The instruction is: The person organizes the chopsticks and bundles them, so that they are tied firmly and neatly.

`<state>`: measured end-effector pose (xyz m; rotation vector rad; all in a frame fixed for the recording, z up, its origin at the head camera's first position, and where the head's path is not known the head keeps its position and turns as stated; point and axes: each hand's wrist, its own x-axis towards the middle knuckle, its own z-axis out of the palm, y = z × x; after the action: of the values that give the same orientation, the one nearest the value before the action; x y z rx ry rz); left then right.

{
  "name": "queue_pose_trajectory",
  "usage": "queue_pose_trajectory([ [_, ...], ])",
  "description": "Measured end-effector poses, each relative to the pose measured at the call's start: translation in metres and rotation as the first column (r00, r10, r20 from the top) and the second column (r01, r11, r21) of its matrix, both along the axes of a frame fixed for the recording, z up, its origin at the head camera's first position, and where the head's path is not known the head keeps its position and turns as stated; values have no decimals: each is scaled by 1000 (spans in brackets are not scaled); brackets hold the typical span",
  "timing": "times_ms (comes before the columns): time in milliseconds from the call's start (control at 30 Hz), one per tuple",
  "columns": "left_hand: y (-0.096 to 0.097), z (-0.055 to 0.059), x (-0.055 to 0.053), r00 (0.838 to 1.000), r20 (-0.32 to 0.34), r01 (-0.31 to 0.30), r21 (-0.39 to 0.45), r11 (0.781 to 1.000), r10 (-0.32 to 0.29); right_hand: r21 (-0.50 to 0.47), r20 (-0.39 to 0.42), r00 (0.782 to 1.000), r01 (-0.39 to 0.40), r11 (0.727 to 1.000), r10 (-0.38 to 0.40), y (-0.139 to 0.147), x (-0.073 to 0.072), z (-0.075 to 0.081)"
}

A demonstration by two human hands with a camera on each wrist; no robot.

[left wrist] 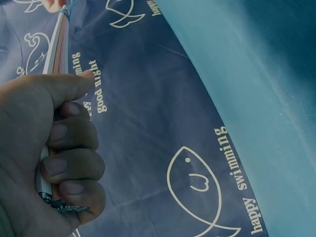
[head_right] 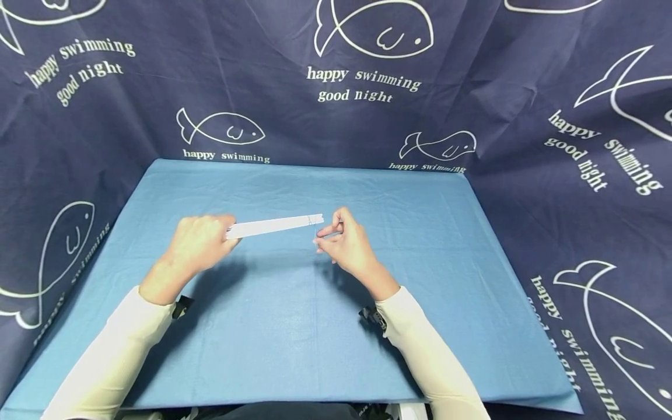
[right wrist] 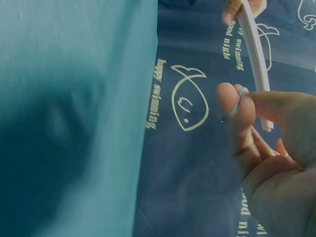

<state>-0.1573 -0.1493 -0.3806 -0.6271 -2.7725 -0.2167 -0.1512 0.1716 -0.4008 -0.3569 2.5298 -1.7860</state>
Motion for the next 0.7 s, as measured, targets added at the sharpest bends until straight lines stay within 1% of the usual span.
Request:
queue_pose_trajectory([
  [67,1,-3,2,999,-33,19,-30,999,-20,89,-57,998,-5,996,10,4,0,4],
  [167,3,-9,5,992,-104,65,-78,995,-73,226,-151,988,-3,974,38,9,0,11],
  [233,3,-12,7,984,-138,97,-104,990,-111,294,-163,985,-9,956,59,12,0,14],
  [267,3,-14,7,980,-149,112,-114,987,-128,324,-161,984,-22,946,78,13,0,16],
  [367,2,-18,7,972,-155,154,-135,979,-174,364,-99,984,-103,926,148,16,0,21],
  [467,1,-21,5,962,-140,212,-147,966,-233,382,-21,972,-209,900,235,18,-4,24],
  [533,2,-22,4,953,-130,253,-149,956,-272,370,29,954,-288,883,299,20,-8,27],
  [567,2,-21,4,949,-127,271,-149,951,-290,355,55,941,-330,874,333,21,-10,28],
  [633,3,-19,3,941,-119,300,-148,942,-318,315,104,908,-416,853,405,21,-14,30],
  [700,4,-16,3,936,-108,319,-147,936,-336,270,144,870,-493,827,471,22,-18,32],
])
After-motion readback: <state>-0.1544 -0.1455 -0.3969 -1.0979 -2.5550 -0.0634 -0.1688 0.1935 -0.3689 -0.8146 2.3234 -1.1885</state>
